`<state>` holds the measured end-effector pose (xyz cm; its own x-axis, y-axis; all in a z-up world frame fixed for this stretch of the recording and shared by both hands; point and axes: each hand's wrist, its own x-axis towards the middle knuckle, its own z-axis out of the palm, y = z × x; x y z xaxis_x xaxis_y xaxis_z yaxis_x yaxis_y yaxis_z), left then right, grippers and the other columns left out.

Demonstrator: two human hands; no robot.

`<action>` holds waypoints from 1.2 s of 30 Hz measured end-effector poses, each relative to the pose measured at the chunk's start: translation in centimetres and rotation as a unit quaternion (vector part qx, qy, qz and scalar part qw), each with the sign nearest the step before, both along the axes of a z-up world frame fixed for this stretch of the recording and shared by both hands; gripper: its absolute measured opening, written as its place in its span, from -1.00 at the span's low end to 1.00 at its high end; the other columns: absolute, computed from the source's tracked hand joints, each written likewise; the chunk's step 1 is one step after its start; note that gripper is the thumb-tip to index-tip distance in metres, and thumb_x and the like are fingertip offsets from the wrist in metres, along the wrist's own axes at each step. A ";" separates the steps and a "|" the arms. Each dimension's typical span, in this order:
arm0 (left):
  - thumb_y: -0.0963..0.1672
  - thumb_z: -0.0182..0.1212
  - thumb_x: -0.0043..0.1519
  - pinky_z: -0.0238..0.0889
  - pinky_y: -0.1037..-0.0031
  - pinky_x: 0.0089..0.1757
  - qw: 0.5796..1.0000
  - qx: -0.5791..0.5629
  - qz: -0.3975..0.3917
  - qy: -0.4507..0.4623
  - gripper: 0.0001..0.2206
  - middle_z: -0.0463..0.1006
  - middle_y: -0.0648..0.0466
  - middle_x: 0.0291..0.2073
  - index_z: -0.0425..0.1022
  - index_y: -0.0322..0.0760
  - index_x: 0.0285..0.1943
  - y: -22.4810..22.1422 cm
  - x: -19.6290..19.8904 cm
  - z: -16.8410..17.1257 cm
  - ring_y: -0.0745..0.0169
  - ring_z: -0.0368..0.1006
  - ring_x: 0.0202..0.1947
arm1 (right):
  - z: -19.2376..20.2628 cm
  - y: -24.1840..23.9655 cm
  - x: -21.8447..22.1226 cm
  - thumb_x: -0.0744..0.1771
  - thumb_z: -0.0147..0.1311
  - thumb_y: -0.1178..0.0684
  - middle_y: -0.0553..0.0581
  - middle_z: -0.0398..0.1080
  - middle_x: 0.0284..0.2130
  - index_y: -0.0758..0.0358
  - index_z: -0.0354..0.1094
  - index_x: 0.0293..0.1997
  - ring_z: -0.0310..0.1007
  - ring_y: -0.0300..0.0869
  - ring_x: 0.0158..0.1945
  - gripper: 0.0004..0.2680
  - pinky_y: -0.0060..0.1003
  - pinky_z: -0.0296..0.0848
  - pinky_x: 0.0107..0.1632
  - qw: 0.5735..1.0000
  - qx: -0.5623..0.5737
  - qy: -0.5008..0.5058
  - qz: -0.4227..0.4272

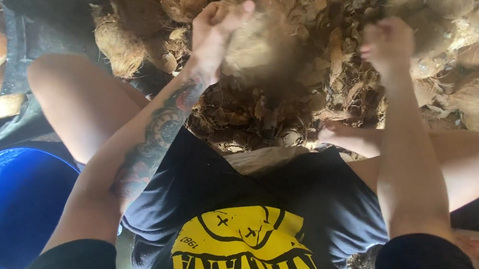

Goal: Peeling the outer husk of coconuts using a large knife while sitting on the floor.

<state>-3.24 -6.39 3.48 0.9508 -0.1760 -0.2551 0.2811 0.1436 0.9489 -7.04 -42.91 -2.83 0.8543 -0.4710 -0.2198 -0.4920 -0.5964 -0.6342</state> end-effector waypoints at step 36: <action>0.15 0.27 0.01 0.44 0.04 -0.02 0.933 -0.256 -0.153 0.201 -0.34 0.59 -0.09 0.07 0.52 -0.26 0.23 -0.8 2.2 0.4 -0.02 0.53 0.03 | 12.9 15.5 -1.5 0.47 -0.35 0.18 -0.14 -0.10 -0.68 0.03 -0.03 -0.52 -0.16 -0.37 -0.69 -0.70 -0.49 -0.03 -0.62 0.544 0.682 -0.085 0.481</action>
